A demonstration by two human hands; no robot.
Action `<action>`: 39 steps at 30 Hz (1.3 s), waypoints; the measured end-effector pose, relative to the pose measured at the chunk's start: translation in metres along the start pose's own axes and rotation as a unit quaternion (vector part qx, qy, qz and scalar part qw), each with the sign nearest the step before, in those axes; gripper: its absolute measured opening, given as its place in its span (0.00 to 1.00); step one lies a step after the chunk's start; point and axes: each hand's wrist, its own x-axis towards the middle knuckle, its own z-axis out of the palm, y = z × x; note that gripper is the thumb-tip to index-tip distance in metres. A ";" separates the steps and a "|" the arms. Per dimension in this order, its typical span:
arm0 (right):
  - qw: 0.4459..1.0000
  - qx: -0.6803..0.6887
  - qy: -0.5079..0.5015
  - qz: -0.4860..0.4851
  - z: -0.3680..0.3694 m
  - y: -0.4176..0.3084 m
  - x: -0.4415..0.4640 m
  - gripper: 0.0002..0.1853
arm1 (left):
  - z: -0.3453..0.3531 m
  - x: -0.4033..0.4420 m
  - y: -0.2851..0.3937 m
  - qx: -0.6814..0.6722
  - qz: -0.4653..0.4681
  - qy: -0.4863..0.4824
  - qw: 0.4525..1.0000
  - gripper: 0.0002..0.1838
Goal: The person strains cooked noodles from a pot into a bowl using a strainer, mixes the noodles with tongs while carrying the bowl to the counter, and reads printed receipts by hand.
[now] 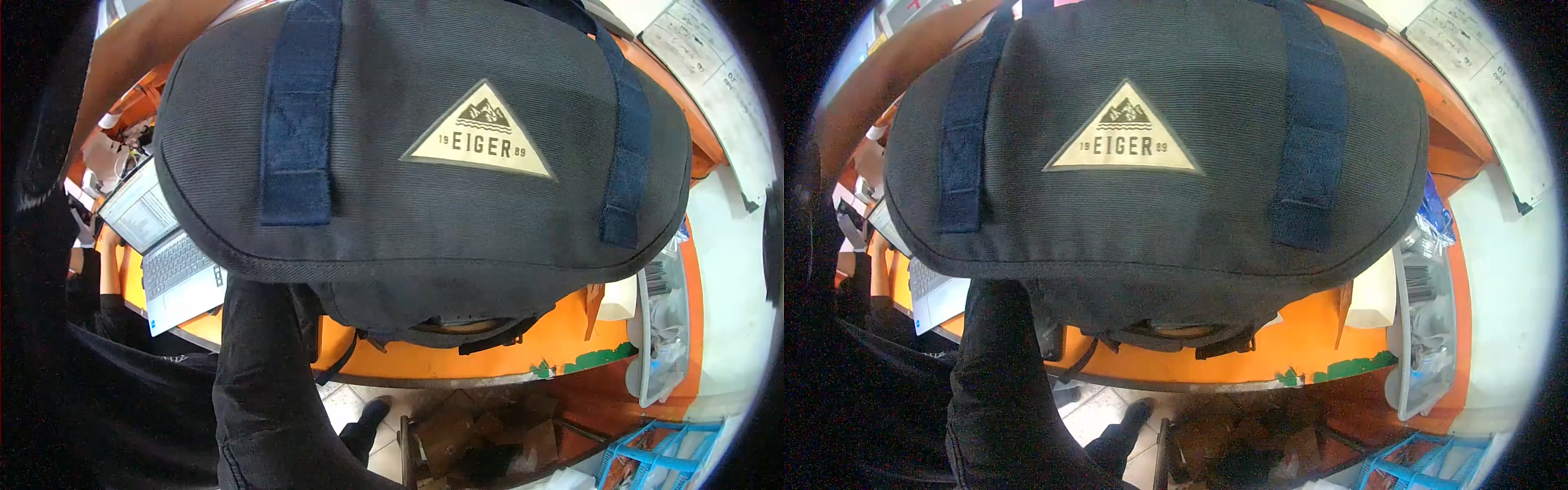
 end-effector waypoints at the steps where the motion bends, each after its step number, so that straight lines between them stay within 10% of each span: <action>1: 1.000 -0.004 -0.003 -0.001 -0.001 0.000 0.001 0.20 | -0.001 0.002 0.001 -0.017 0.005 -0.003 1.000 0.11; 10: 0.997 0.024 0.009 -0.068 0.001 0.013 0.001 0.17 | -0.028 0.003 0.023 -0.235 0.074 -0.055 0.968 0.10; 12: 0.994 0.032 0.024 -0.098 0.005 0.012 -0.004 0.12 | -0.048 -0.015 0.040 -0.009 0.021 -0.051 0.998 0.07; 17: 0.983 0.097 -0.004 -0.156 0.016 0.014 -0.017 0.08 | -0.063 -0.050 0.059 -0.118 0.045 -0.082 0.989 0.08; 29: 0.909 -0.178 0.084 -0.368 0.021 0.035 -0.065 0.13 | -0.106 -0.126 0.149 -0.253 -0.087 -0.128 0.955 0.10; 33: 0.901 -0.180 0.139 -0.369 0.025 0.007 -0.119 0.15 | -0.146 -0.208 0.204 -0.404 -0.212 -0.167 0.874 0.06; 39: 0.803 -0.009 0.220 -0.553 0.028 0.008 -0.156 0.26 | -0.261 -0.359 0.342 -0.518 -0.427 -0.566 0.478 0.12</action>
